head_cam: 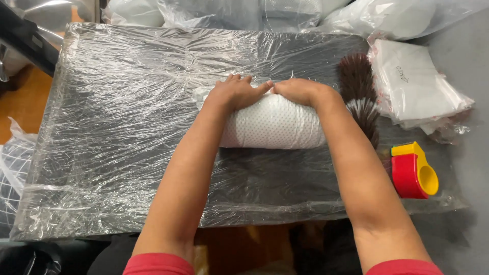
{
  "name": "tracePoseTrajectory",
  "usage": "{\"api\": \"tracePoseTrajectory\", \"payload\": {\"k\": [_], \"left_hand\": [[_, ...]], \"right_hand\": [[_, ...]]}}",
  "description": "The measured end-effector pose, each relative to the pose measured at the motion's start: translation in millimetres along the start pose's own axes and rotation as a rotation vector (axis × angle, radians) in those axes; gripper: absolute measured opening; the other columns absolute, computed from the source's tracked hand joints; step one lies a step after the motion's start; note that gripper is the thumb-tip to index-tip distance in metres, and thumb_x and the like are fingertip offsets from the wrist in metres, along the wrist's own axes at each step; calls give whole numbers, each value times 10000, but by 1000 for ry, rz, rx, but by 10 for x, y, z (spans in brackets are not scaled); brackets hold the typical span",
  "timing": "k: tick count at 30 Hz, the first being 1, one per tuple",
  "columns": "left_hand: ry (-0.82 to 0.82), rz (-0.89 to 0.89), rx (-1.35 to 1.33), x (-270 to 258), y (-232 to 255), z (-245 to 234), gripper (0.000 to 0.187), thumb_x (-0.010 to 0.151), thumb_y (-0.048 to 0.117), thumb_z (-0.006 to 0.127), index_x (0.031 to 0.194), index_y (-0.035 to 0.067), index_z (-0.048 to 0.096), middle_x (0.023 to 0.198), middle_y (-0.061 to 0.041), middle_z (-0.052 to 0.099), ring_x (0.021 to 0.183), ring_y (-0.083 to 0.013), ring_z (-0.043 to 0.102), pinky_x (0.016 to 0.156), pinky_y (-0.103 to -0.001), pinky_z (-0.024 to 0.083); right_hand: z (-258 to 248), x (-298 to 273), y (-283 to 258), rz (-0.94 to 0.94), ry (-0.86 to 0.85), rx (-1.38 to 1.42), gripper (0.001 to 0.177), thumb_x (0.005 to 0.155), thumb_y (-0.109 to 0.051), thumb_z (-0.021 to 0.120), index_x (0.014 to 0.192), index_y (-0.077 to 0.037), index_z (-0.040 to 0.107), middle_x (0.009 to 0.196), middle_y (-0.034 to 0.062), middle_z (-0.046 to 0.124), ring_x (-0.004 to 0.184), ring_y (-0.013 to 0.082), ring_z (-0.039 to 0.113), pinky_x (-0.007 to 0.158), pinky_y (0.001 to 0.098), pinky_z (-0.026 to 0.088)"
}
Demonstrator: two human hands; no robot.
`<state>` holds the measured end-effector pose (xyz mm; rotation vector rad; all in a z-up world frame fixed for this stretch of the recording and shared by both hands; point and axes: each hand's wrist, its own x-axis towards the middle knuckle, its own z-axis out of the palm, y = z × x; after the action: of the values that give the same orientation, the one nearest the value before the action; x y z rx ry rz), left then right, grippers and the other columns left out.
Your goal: Rolling a white pillow and placing it into a black plastic shipping bag, sealing it with tape, and then placing it into a larger clear plastic bag.
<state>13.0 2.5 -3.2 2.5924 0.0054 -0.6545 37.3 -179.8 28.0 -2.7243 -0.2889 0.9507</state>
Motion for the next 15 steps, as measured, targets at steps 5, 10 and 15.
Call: {"api": "tracePoseTrajectory", "payload": {"k": [5,10,15], "left_hand": [[-65,-26,-49,227,-75,-32,1094,791,895,224,1533,128,459,1579,-187,434,1513,-332,335,1225,-543,255],[-136,-33,-115,84,-12,-250,1109,748,867,323,1479,59,529,1543,-193,483,1478,-368,385,1231,-504,298],[-162,24,-194,54,-26,-405,992,796,769,416,1428,25,590,1503,-214,521,1451,-400,412,1206,-484,316]], "right_hand": [[-140,-43,-162,102,-9,71,764,847,-606,423,1427,-154,631,1530,93,536,1472,314,416,1268,473,265],[-246,7,-263,186,-22,128,769,818,-595,505,1412,-128,648,1514,105,556,1470,294,427,1238,474,302],[-270,288,-187,237,-46,155,819,744,-595,609,1422,-136,632,1533,93,534,1471,310,419,1220,507,328]]}}
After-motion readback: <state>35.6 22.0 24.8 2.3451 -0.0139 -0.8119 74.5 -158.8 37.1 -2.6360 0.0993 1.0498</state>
